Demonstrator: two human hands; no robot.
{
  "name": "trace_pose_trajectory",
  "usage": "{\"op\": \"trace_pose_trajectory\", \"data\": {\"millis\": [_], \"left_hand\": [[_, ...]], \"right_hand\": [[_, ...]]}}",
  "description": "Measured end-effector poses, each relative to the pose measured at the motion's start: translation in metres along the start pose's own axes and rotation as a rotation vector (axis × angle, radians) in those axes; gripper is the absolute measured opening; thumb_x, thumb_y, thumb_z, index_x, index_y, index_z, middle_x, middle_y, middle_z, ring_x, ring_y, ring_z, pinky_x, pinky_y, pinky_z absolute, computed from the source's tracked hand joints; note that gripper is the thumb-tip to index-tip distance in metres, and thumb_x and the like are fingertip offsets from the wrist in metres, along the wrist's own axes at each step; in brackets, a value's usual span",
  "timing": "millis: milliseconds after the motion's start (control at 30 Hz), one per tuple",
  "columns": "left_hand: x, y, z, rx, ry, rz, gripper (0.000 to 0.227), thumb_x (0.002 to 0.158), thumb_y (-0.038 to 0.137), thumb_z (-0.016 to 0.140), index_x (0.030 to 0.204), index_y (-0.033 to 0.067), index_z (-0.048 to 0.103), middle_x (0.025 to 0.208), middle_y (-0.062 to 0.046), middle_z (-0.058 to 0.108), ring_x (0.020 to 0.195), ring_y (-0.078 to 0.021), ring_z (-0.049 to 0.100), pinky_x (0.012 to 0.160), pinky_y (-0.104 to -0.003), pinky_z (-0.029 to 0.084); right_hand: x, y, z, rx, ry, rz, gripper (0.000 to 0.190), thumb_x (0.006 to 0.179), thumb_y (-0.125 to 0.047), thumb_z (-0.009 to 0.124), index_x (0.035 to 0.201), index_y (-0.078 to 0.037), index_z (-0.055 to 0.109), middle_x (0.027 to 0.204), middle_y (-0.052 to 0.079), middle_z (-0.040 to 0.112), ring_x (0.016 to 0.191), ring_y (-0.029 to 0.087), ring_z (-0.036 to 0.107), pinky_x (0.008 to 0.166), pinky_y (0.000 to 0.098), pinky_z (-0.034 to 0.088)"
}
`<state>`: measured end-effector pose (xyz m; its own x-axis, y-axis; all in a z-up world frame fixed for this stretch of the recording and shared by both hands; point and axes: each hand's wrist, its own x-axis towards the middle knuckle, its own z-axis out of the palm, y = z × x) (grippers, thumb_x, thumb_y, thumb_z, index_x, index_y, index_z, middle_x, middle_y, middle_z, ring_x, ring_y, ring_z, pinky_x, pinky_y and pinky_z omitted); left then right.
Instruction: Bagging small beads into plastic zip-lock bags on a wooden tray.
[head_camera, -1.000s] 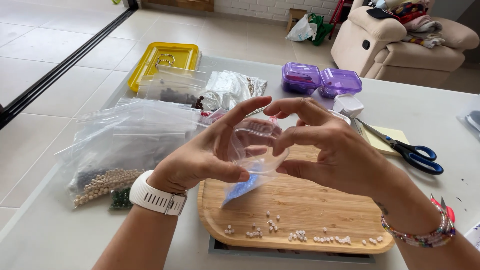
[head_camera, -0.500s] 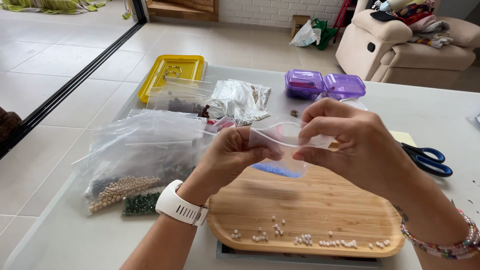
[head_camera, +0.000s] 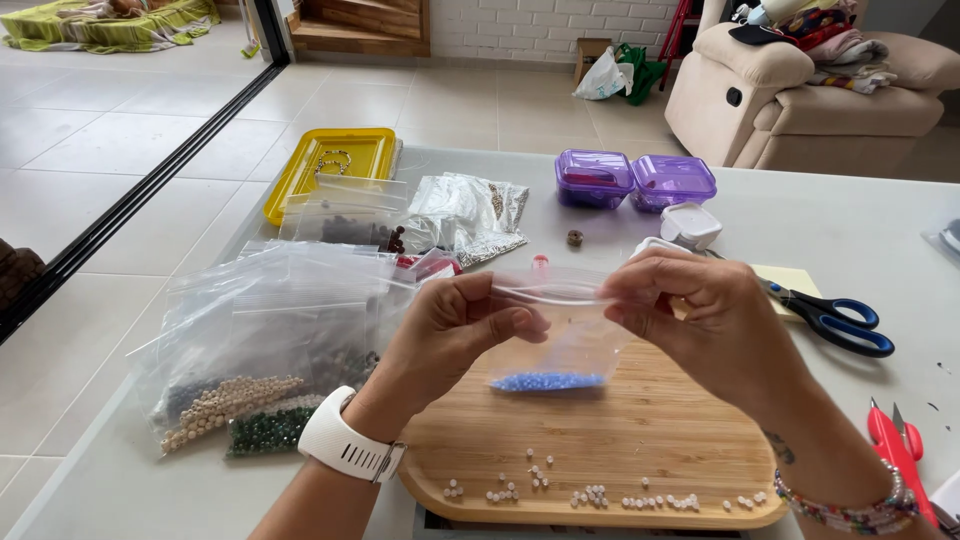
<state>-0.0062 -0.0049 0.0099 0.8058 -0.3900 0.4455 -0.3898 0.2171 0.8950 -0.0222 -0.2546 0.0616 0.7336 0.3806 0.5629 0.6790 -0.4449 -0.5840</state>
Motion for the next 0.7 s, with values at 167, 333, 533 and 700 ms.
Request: {"op": "trace_pose_trajectory", "data": {"millis": [167, 333, 533, 700], "left_hand": [[0.0, -0.009, 0.008, 0.089, 0.103, 0.088, 0.015, 0.097, 0.015, 0.066, 0.098, 0.0026, 0.074, 0.086, -0.008, 0.08, 0.082, -0.0168, 0.079, 0.083, -0.03, 0.066], [0.002, -0.014, 0.01, 0.143, 0.209, 0.091, 0.011, 0.096, 0.01, 0.067, 0.099, 0.0014, 0.073, 0.082, -0.012, 0.081, 0.079, -0.0202, 0.082, 0.08, -0.027, 0.064], [0.007, -0.016, 0.014, -0.24, 0.334, 0.107, 0.009, 0.093, 0.001, 0.071, 0.096, -0.0082, 0.072, 0.079, -0.019, 0.078, 0.074, -0.0199, 0.075, 0.078, -0.036, 0.065], [0.007, -0.01, 0.001, -0.199, 0.397, 0.119, 0.009, 0.092, 0.0, 0.071, 0.095, -0.0088, 0.072, 0.079, -0.023, 0.078, 0.074, -0.0256, 0.077, 0.079, -0.038, 0.065]], "right_hand": [[-0.01, -0.001, 0.002, 0.176, 0.181, 0.212, 0.05, 0.079, -0.004, 0.083, 0.125, -0.011, 0.067, 0.087, 0.005, 0.074, 0.074, 0.011, 0.067, 0.072, 0.0223, 0.058], [-0.007, 0.014, 0.002, 0.374, 0.299, 0.262, 0.053, 0.078, 0.001, 0.082, 0.127, -0.009, 0.063, 0.086, 0.007, 0.073, 0.077, 0.012, 0.066, 0.073, 0.0248, 0.058], [-0.013, 0.041, 0.044, 0.722, -0.062, 0.298, 0.038, 0.072, 0.005, 0.089, 0.108, 0.003, 0.08, 0.08, 0.011, 0.079, 0.069, 0.012, 0.069, 0.069, 0.025, 0.059], [-0.016, 0.063, 0.042, 0.689, -0.118, 0.456, 0.014, 0.079, 0.006, 0.083, 0.093, 0.006, 0.085, 0.073, 0.016, 0.082, 0.072, 0.018, 0.077, 0.075, 0.0326, 0.063]]}}
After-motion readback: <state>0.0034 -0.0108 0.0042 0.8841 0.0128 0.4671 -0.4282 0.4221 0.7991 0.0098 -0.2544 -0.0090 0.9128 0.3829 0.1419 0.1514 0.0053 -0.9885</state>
